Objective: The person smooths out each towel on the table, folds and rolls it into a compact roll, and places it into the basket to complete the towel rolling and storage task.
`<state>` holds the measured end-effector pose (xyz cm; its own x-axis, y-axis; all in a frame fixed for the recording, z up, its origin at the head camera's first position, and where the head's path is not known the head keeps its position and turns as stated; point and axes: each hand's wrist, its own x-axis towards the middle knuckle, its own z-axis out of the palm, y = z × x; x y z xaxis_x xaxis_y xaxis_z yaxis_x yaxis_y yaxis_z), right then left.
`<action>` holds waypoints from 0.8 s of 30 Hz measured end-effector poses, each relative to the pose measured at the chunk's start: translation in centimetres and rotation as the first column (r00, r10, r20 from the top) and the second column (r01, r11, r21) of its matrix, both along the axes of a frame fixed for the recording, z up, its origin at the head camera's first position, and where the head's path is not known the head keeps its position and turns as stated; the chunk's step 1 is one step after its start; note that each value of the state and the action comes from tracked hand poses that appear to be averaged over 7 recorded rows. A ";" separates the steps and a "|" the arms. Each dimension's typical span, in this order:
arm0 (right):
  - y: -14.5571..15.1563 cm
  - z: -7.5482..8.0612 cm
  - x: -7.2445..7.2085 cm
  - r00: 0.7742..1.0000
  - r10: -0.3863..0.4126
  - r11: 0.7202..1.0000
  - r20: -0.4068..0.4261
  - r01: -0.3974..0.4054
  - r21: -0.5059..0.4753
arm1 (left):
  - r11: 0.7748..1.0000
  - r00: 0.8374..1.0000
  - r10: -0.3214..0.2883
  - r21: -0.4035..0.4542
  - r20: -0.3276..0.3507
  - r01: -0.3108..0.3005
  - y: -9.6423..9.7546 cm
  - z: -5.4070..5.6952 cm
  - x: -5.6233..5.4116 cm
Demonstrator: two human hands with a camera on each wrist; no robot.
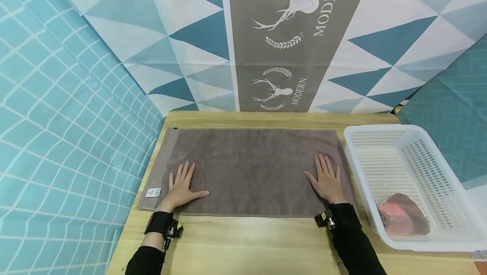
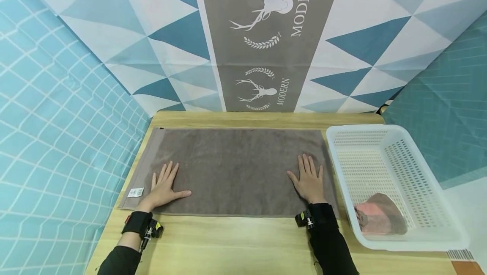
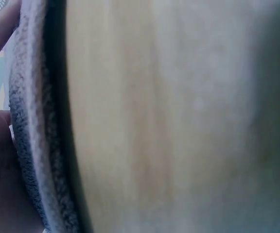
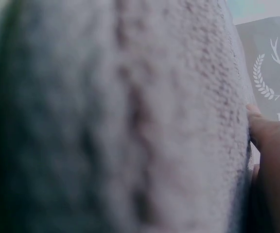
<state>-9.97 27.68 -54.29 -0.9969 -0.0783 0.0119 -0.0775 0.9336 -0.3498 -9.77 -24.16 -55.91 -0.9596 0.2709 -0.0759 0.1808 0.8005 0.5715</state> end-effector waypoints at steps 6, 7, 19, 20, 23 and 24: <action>0.0 0.5 -0.1 1.000 -0.005 1.000 0.020 0.004 0.008 | 1.000 1.000 0.015 -0.011 0.013 -0.015 -0.1 -0.3 -0.2; -0.1 0.5 0.0 1.000 -0.006 1.000 0.026 0.006 0.005 | 1.000 1.000 0.016 -0.009 0.015 -0.016 -0.1 -0.4 -0.1; -0.2 0.1 0.3 1.000 -0.012 1.000 0.005 0.012 -0.001 | 0.999 0.998 0.047 0.004 -0.031 -0.047 -0.2 -1.4 0.7; -0.2 0.0 0.3 1.000 -0.012 1.000 0.001 0.012 -0.005 | 0.999 0.998 0.049 -0.004 -0.027 -0.050 -0.3 -1.6 0.7; -0.1 -0.1 0.2 1.000 -0.013 1.000 -0.022 0.013 -0.017 | 0.999 0.998 0.052 0.001 -0.021 -0.052 -0.4 -2.0 0.4; 0.0 -0.2 0.1 0.999 -0.014 1.000 -0.029 0.013 -0.018 | 0.999 0.998 0.052 0.005 -0.023 -0.052 -0.4 -2.0 0.3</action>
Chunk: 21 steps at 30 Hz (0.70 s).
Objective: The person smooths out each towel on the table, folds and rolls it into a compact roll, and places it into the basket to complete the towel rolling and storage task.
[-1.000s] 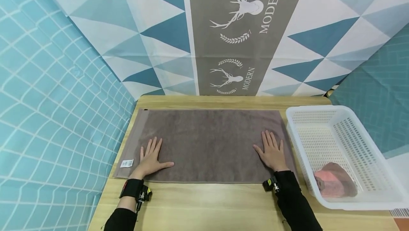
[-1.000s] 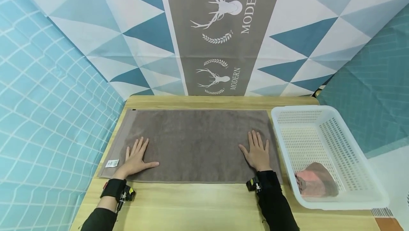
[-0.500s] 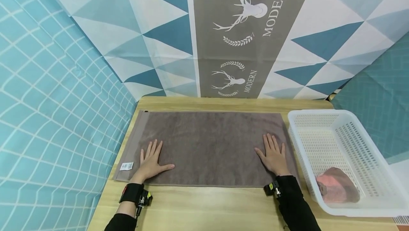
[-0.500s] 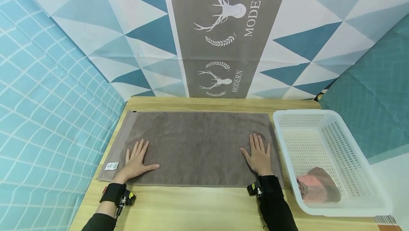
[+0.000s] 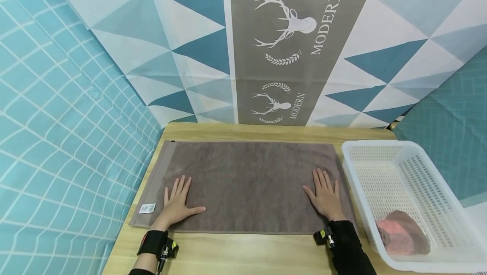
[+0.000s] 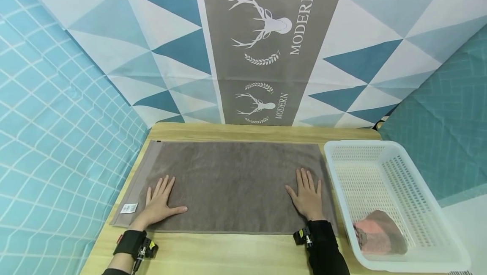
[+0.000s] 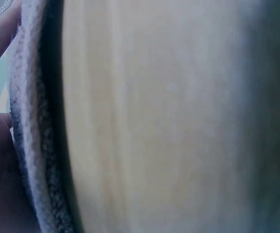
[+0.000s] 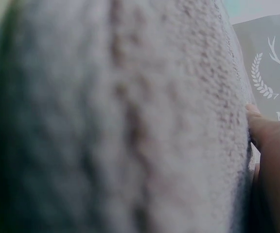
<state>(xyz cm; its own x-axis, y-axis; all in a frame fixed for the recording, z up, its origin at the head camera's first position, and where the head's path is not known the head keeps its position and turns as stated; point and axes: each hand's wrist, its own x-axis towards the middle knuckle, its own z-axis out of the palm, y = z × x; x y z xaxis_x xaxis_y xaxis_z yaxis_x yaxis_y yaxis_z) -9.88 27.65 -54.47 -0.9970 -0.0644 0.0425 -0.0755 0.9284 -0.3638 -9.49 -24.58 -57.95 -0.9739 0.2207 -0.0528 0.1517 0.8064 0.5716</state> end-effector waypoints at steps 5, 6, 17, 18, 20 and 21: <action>0.1 -0.2 0.3 1.000 -0.001 1.000 -0.005 0.001 0.000 | 1.000 1.000 0.008 0.004 -0.004 -0.008 0.4 0.6 0.6; 0.1 0.0 0.4 1.000 -0.008 1.000 -0.008 0.008 0.008 | 1.000 1.000 0.020 0.006 -0.003 -0.019 0.6 0.8 0.7; 2.1 2.4 6.2 0.995 -0.083 0.991 0.060 0.077 0.105 | 0.962 0.952 0.271 -0.073 0.143 -0.263 -1.4 2.8 3.7; 2.2 2.6 6.6 0.988 -0.111 0.989 0.107 0.099 0.110 | 0.954 0.943 0.296 -0.081 0.151 -0.287 -1.8 2.9 4.0; 2.1 3.2 7.4 0.967 -0.175 0.980 0.187 0.154 0.125 | 0.933 0.923 0.357 -0.101 0.140 -0.345 -2.6 3.1 4.7; 2.0 3.4 7.9 0.957 -0.204 0.975 0.209 0.179 0.131 | 0.919 0.912 0.391 -0.113 0.122 -0.378 -2.8 3.2 5.0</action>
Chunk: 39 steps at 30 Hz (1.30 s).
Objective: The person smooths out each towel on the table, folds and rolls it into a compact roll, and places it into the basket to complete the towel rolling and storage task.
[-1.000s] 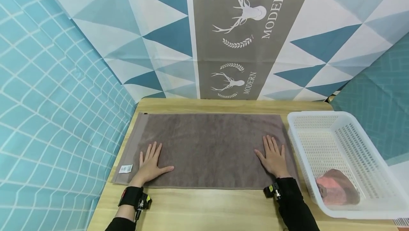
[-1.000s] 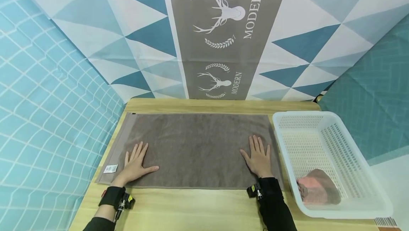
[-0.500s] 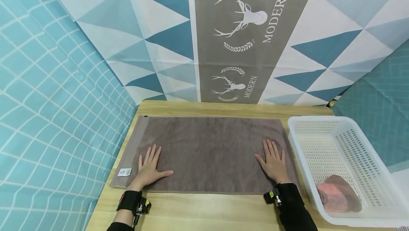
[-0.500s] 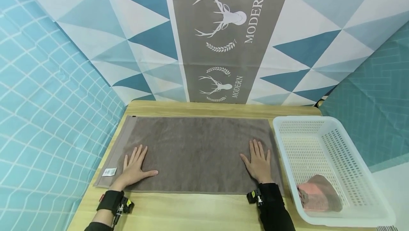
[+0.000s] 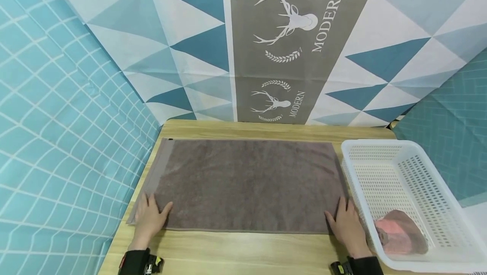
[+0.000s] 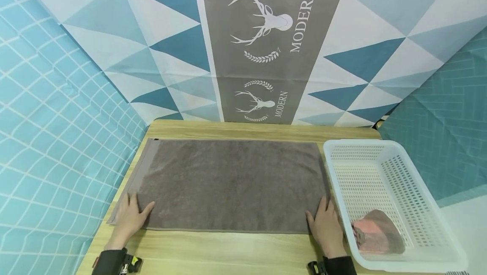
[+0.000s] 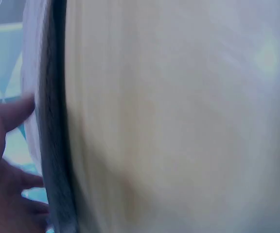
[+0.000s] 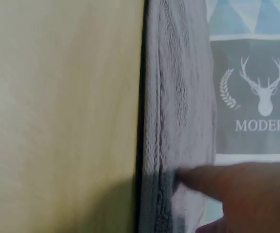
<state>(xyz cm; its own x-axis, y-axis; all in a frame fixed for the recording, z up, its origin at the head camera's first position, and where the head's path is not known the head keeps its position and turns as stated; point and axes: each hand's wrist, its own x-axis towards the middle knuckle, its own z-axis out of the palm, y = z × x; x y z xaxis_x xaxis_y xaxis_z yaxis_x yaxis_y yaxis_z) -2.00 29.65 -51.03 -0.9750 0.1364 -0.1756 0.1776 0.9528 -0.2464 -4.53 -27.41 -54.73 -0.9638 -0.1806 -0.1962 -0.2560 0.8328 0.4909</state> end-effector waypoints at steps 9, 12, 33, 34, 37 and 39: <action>-0.6 1.2 2.5 0.990 -0.101 0.994 -0.102 0.104 0.017 | 0.946 0.945 0.318 -0.043 -0.080 -0.322 -1.2 0.6 1.8; -0.4 1.1 2.5 0.989 -0.143 0.989 -0.049 0.141 -0.037 | 0.937 0.933 0.349 0.006 -0.090 -0.350 -1.4 0.7 1.7; -0.5 -0.9 3.6 0.887 -0.281 0.910 -0.366 0.126 -0.394 | 0.979 0.999 -0.025 0.200 -0.028 0.030 -4.5 2.1 1.9; -0.5 -0.8 3.6 0.884 -0.290 0.914 -0.366 0.142 -0.381 | 0.983 0.999 0.017 0.186 -0.046 -0.008 -4.6 1.9 1.9; -0.6 -0.6 3.6 0.887 -0.302 0.911 -0.350 0.161 -0.378 | 0.975 0.979 0.175 0.153 -0.103 -0.159 -4.9 1.6 2.2; -0.7 -0.4 3.8 0.889 -0.290 0.922 -0.355 0.160 -0.352 | 0.964 0.956 0.256 0.108 -0.145 -0.242 -5.2 1.7 2.6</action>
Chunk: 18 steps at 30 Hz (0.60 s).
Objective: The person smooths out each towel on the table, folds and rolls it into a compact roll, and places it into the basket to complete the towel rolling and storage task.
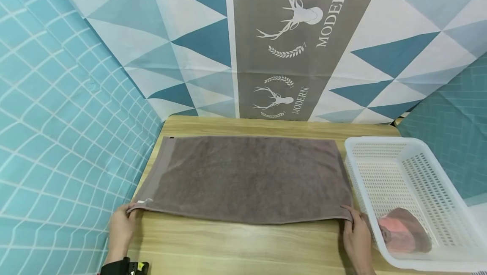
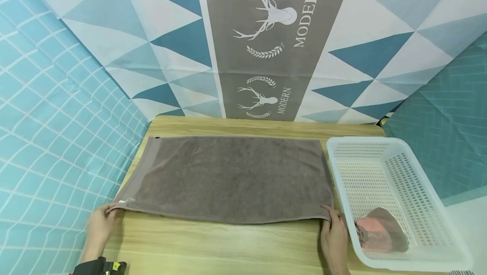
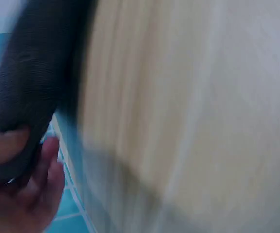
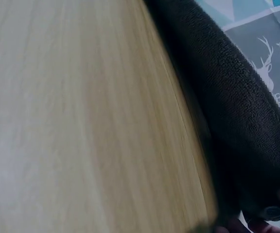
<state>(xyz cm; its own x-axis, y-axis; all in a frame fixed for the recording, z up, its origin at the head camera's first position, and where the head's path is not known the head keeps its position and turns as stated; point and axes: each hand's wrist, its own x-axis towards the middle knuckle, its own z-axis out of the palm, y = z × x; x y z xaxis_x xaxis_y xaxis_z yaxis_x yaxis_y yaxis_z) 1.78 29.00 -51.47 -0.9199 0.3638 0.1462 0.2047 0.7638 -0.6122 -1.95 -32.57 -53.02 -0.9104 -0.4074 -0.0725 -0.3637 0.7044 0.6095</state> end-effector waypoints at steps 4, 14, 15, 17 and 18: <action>-0.1 0.2 0.4 0.999 0.019 0.995 -0.041 -0.015 0.100 | 0.991 0.997 0.073 -0.115 -0.026 -0.075 -0.6 0.7 0.9; 0.2 0.4 -0.6 0.990 0.035 0.996 -0.135 -0.024 0.084 | 0.979 0.995 0.098 -0.175 -0.036 -0.103 -0.5 3.2 1.0; 0.2 0.3 -1.0 0.989 0.038 0.997 -0.143 -0.027 0.078 | 0.977 0.995 0.091 -0.187 -0.051 -0.099 -0.4 3.4 0.6; 0.2 0.2 -2.1 0.984 0.056 0.996 -0.167 -0.044 0.079 | 0.976 0.993 0.074 -0.199 -0.097 -0.092 -0.2 3.6 0.0; 0.1 0.3 -2.7 0.983 0.067 0.996 -0.169 -0.054 0.077 | 0.975 0.992 0.058 -0.207 -0.110 -0.080 -0.2 3.8 -0.3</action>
